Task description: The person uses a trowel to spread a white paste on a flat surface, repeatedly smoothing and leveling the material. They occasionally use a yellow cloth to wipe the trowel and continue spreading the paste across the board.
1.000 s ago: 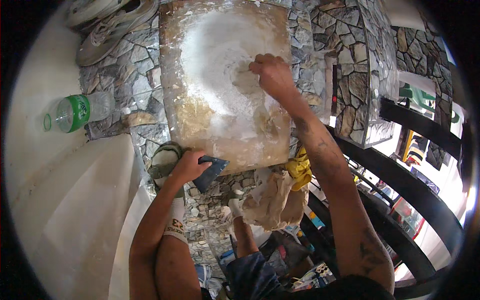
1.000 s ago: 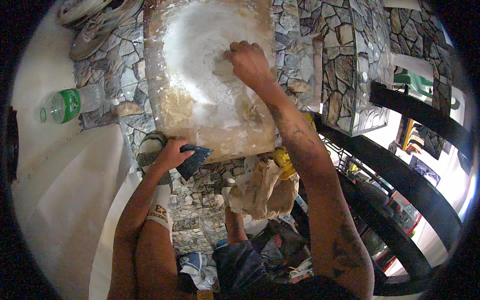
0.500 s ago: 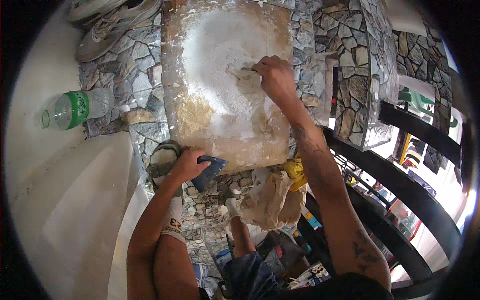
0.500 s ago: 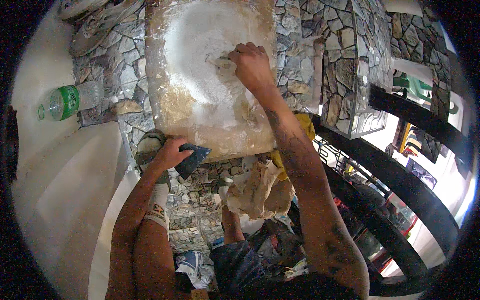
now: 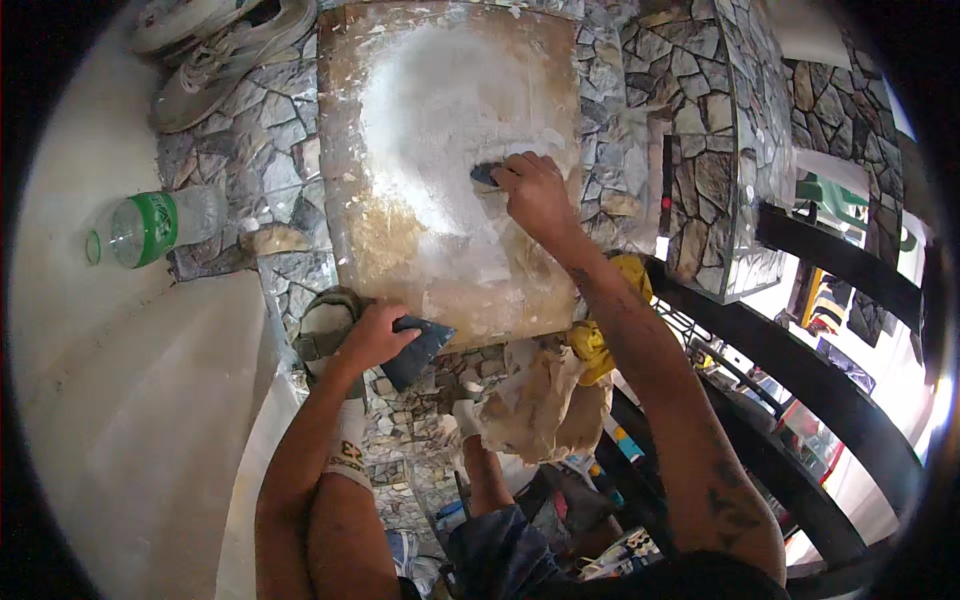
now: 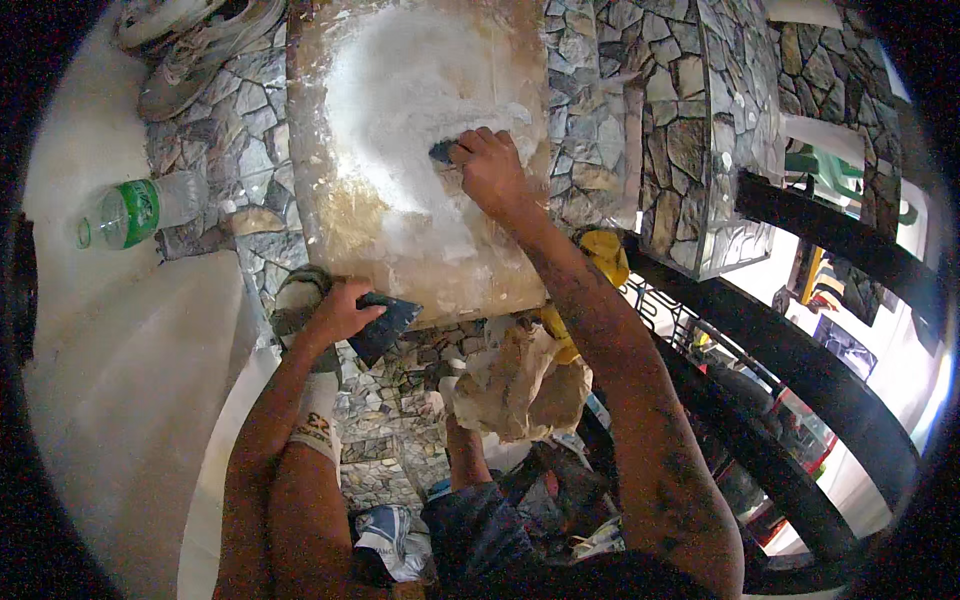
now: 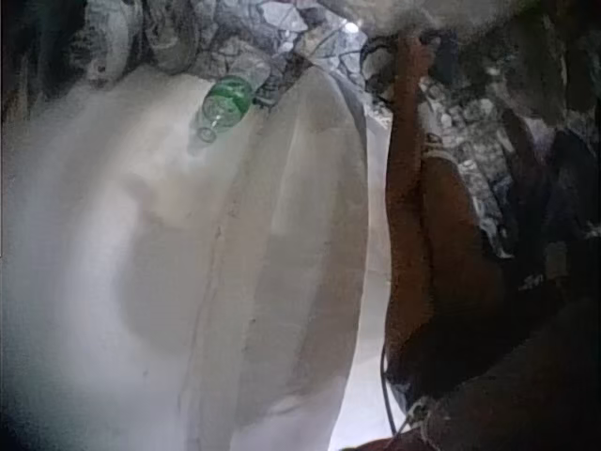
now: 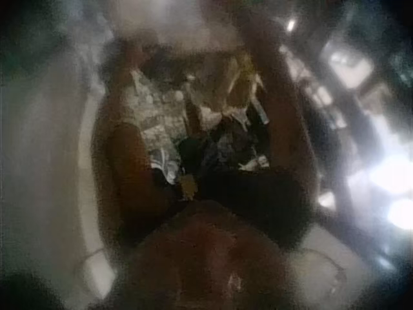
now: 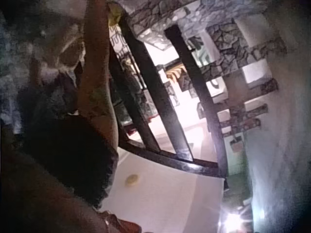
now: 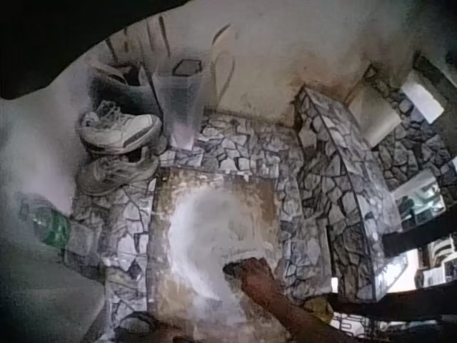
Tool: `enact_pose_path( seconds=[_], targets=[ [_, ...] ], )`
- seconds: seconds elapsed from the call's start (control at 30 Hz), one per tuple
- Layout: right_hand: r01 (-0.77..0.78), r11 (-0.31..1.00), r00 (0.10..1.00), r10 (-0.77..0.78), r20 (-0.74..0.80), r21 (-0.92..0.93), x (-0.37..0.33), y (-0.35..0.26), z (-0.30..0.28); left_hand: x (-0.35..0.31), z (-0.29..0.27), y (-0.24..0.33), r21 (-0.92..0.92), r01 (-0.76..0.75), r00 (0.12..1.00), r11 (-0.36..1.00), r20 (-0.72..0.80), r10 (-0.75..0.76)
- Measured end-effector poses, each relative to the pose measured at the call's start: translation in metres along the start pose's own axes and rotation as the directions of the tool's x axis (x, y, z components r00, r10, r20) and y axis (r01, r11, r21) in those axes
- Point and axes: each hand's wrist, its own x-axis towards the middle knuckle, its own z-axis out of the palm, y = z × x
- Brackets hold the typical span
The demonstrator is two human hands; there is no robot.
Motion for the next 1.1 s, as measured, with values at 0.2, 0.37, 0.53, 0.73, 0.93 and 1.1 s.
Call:
enact_pose_path(
  seconds=[0.2,0.37,0.53,0.73,0.93,1.1],
  targets=[
    [-0.001,0.998,0.994,0.009,0.113,-0.064,0.042,0.014,-0.024,-0.001,-0.005,0.006,-0.032,0.053,0.998,0.998,0.044,-0.051],
    [0.003,0.999,0.995,-0.007,0.104,0.037,0.009,0.002,-0.003,-0.003,-0.002,0.003,-0.020,0.008,1.000,1.000,-0.026,-0.009],
    [0.040,0.999,0.976,-0.033,0.215,-0.029,0.036,0.011,-0.017,-0.006,-0.008,0.004,-0.041,0.088,0.995,0.995,0.060,-0.086],
    [0.021,1.000,0.999,-0.021,0.045,0.015,0.000,-0.007,-0.002,-0.001,-0.004,0.009,-0.049,0.074,0.995,0.996,0.063,-0.071],
    [-0.036,0.999,0.959,0.038,0.280,-0.012,0.034,0.003,-0.028,-0.007,-0.007,0.005,-0.017,0.127,0.990,0.992,0.057,-0.126],
    [-0.066,0.998,0.987,0.064,0.144,0.010,0.009,0.010,-0.003,0.002,0.002,-0.001,-0.040,0.091,0.992,0.995,0.092,-0.087]
  ],
)
